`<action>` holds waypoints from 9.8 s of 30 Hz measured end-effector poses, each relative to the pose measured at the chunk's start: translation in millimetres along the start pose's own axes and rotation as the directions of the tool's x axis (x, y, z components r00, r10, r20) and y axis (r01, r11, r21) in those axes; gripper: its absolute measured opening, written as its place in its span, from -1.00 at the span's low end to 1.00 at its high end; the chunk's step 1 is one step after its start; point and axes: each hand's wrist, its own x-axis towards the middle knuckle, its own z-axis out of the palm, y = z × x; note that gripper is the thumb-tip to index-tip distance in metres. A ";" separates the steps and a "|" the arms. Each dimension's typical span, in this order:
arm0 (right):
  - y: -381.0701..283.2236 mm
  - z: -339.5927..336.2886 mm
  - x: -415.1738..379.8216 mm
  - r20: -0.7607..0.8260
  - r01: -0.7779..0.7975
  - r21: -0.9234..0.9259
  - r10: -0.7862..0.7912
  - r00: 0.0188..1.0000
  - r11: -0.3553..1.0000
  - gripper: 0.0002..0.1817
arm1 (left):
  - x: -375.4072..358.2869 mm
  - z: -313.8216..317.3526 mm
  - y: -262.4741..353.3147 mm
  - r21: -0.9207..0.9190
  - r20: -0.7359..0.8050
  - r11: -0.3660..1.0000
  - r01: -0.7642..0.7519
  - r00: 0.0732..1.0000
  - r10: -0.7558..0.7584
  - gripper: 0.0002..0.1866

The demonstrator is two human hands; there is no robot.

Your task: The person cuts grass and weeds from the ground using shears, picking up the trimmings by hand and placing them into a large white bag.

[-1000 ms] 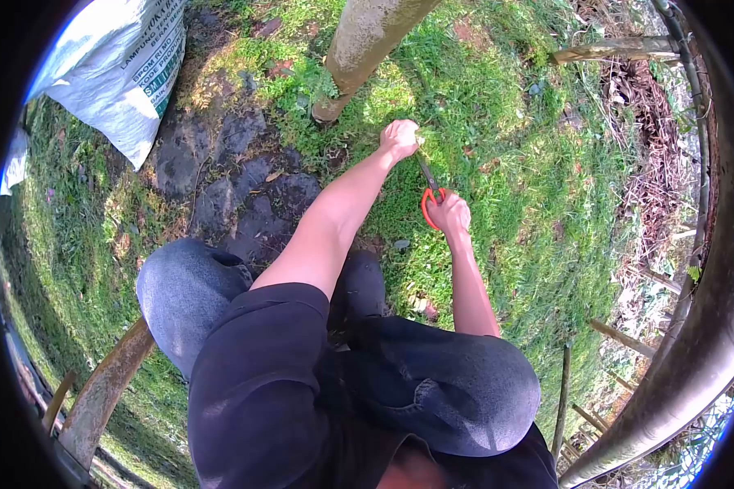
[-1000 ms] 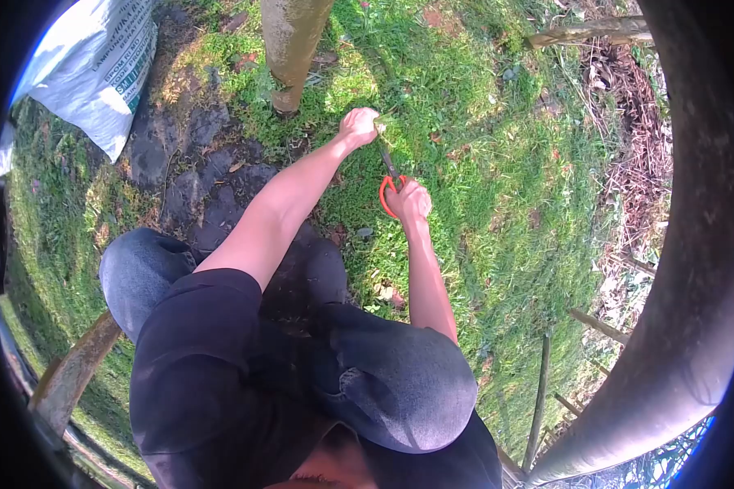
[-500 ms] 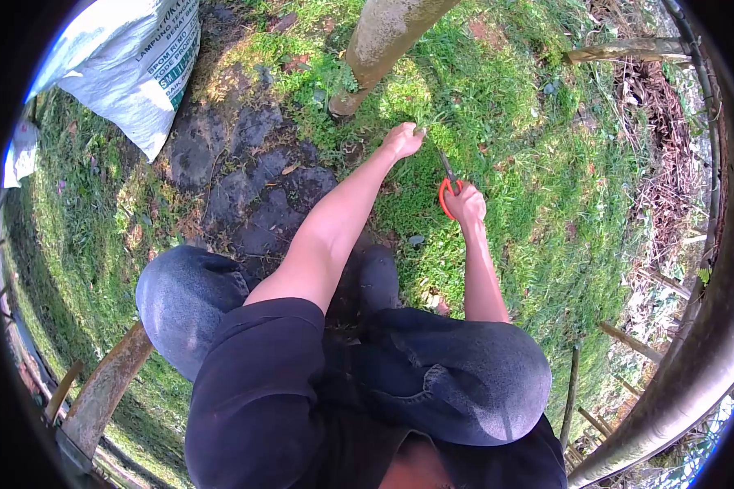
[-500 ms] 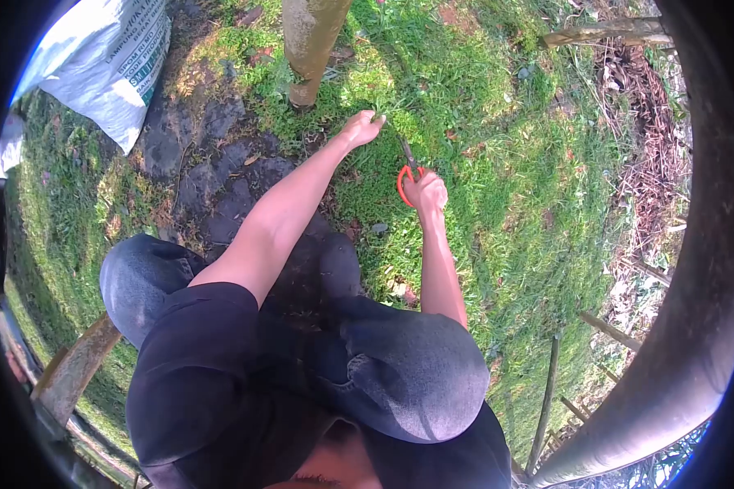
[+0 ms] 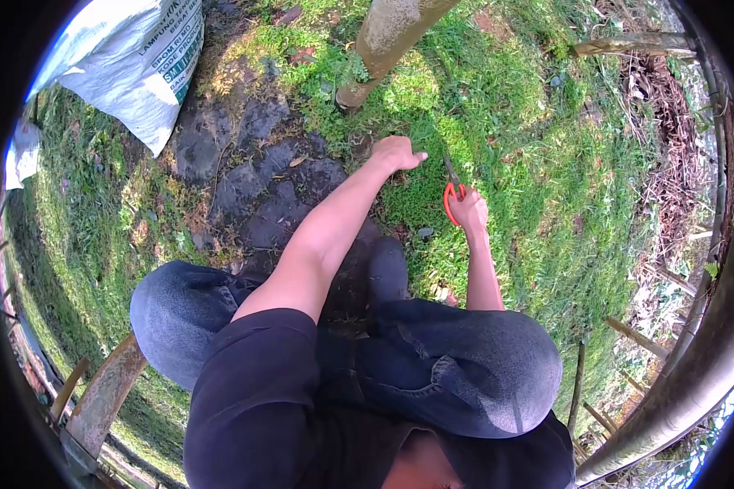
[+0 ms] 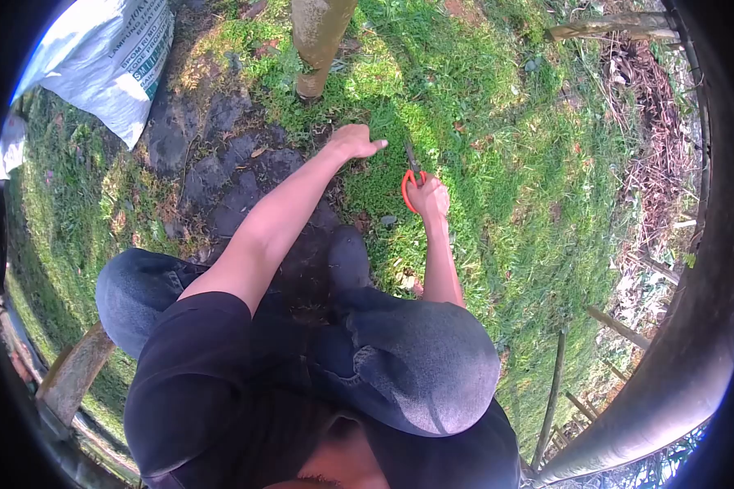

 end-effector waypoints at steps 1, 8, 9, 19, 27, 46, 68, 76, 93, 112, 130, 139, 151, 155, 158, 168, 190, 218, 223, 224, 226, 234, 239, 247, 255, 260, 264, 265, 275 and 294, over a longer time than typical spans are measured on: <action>-0.4 -0.2 -0.6 0.001 -0.001 0.009 0.001 1.000 1.000 -0.58 | -8.4 4.7 2.4 0.045 -0.015 0.999 -0.030 0.999 0.030 -0.36; -1.2 -6.2 -3.1 -0.034 0.004 0.034 -0.003 0.999 0.999 -0.61 | 28.8 40.6 -13.9 0.011 -0.168 0.992 -0.128 0.977 0.128 -0.54; -0.8 -6.0 -3.3 -0.035 0.005 0.039 -0.003 0.999 0.999 -0.61 | 36.6 38.3 -19.3 -0.071 -0.180 0.988 -0.139 0.976 0.124 -0.54; -12.6 -1.7 -3.9 0.015 0.045 0.034 -0.045 0.999 0.998 -0.60 | 22.5 14.9 -39.3 -0.290 -0.291 0.942 -0.166 0.953 0.079 -0.42; -28.3 -2.7 -6.2 0.022 0.057 0.011 -0.057 0.998 0.998 -0.63 | 8.7 24.6 -56.7 -0.284 -0.324 0.941 -0.183 0.942 0.086 -0.52; -49.7 30.2 -11.1 0.039 0.084 0.249 -0.097 0.995 0.965 -0.63 | -52.9 -30.6 -89.9 -0.455 -0.363 0.867 -0.201 0.932 0.025 -0.54; -7.5 58.6 6.4 0.084 -0.020 0.682 -0.051 0.995 0.731 -0.68 | -12.9 33.5 -6.8 0.026 -0.346 0.999 -0.043 0.937 0.049 -0.58; 2.9 48.6 6.3 0.113 -0.048 0.689 -0.042 0.993 0.723 -0.68 | -2.3 36.4 -28.0 -0.082 -0.294 0.984 -0.158 0.947 0.127 -0.64; -29.1 89.5 51.9 -0.141 0.108 0.582 -0.031 0.989 0.806 -0.77 | 3.0 31.9 -39.7 -0.154 -0.350 0.982 -0.106 0.935 0.047 -0.58; -75.8 43.4 40.8 0.150 -0.054 0.942 -0.270 0.951 0.332 -0.77 | 9.5 34.7 -43.2 -0.394 -0.432 0.870 -0.295 0.895 0.108 -0.70; -86.5 88.3 75.0 -0.255 0.268 0.571 -0.143 0.956 0.776 -0.77 | 15.1 34.2 -66.5 -0.466 -0.443 0.866 -0.181 0.895 -0.051 -0.54; -81.4 71.1 57.4 -0.171 0.208 0.892 -0.127 0.977 0.401 -0.76 | -8.6 25.3 -52.9 -0.503 -0.335 0.851 -0.150 0.942 -0.032 -0.56; -91.7 35.9 19.9 -0.145 0.263 0.794 -0.250 0.957 0.548 -0.78 | -14.3 32.9 -46.0 -0.932 0.117 0.360 0.044 0.976 0.184 -0.47; -95.0 45.0 15.4 -0.194 0.336 0.725 -0.290 0.937 0.601 -0.78 | -12.4 39.1 -44.4 -0.894 -0.069 0.437 -0.097 0.994 0.080 -0.50; -93.0 41.7 14.9 -0.077 0.147 0.919 -0.198 0.977 0.366 -0.81 | 9.2 54.4 -60.7 -0.863 -0.276 0.453 -0.223 0.960 -0.054 -0.52; -36.2 45.8 42.5 -0.268 0.147 0.633 0.038 0.963 0.760 -0.70 | -2.5 7.2 -53.7 -0.744 -0.463 0.580 -0.332 0.882 -0.089 -0.51; 24.6 6.2 -5.6 -0.039 0.028 0.489 -0.010 0.999 0.872 -0.56 | -131.4 -166.3 26.5 0.378 0.167 0.864 -0.333 0.942 0.290 -0.41; 19.6 68.3 -16.8 -0.196 0.128 0.748 0.033 0.980 0.651 -0.69 | -35.6 112.0 -14.2 -0.242 -0.159 0.878 -0.413 0.910 0.384 -0.63; 6.1 24.0 -21.4 -0.141 0.090 0.740 0.023 0.990 0.667 -0.77 | -35.3 98.7 -2.3 -0.214 -0.222 0.859 -0.466 0.879 0.422 -0.63; 0.3 14.3 -25.1 -0.159 0.115 0.766 0.014 0.987 0.632 -0.78 | -33.9 92.8 -1.5 -0.215 -0.218 0.860 -0.463 0.881 0.420 -0.63; 1.2 10.1 -25.4 -0.100 0.052 0.749 0.036 0.994 0.660 -0.77 | -48.1 65.8 3.2 -0.277 -0.213 0.861 -0.427 0.901 0.379 -0.66; 36.7 65.0 -37.2 -0.211 0.041 0.416 0.052 0.976 0.908 -0.64 | -31.7 56.5 -16.9 -0.242 -0.231 0.931 -0.273 0.948 0.218 -0.68; 41.2 81.9 -34.2 -0.225 0.009 0.360 0.077 0.971 0.933 -0.70 | -35.4 61.4 -17.0 -0.245 -0.185 0.934 -0.258 0.959 0.217 -0.62; 20.6 54.6 -39.1 -0.229 -0.033 0.400 0.135 0.964 0.916 -0.76 | -44.7 50.8 -8.1 -0.220 -0.131 0.944 -0.245 0.967 0.220 -0.54; 24.3 50.7 -32.5 -0.170 -0.047 0.396 0.124 0.978 0.917 -0.73 | -43.3 52.8 -9.7 -0.217 -0.095 0.944 -0.249 0.968 0.233 -0.52; 28.3 37.3 -39.2 -0.167 0.040 0.439 0.038 0.985 0.897 -0.70 | -44.4 54.0 -10.1 -0.217 -0.080 0.936 -0.279 0.960 0.268 -0.53; 33.1 6.5 -30.7 -0.015 -0.023 0.516 0.036 0.999 0.856 -0.71 | -42.1 60.4 -3.0 -0.241 -0.053 0.920 -0.310 0.950 0.306 -0.47; 25.7 -9.5 -33.0 0.007 -0.001 0.547 -0.003 1.000 0.837 -0.72 | -39.9 65.3 -1.4 -0.251 -0.067 0.909 -0.332 0.943 0.326 -0.45; 11.6 -22.5 -21.1 0.070 0.067 0.720 -0.169 0.983 0.690 -0.74 | -37.3 59.4 19.7 -0.405 0.138 0.834 -0.374 0.877 0.460 -0.44; 8.4 66.0 -45.4 -0.100 0.135 0.451 -0.101 0.990 0.882 -0.76 | -37.8 -3.6 -10.6 -0.361 -0.131 0.925 -0.117 0.989 0.073 -0.52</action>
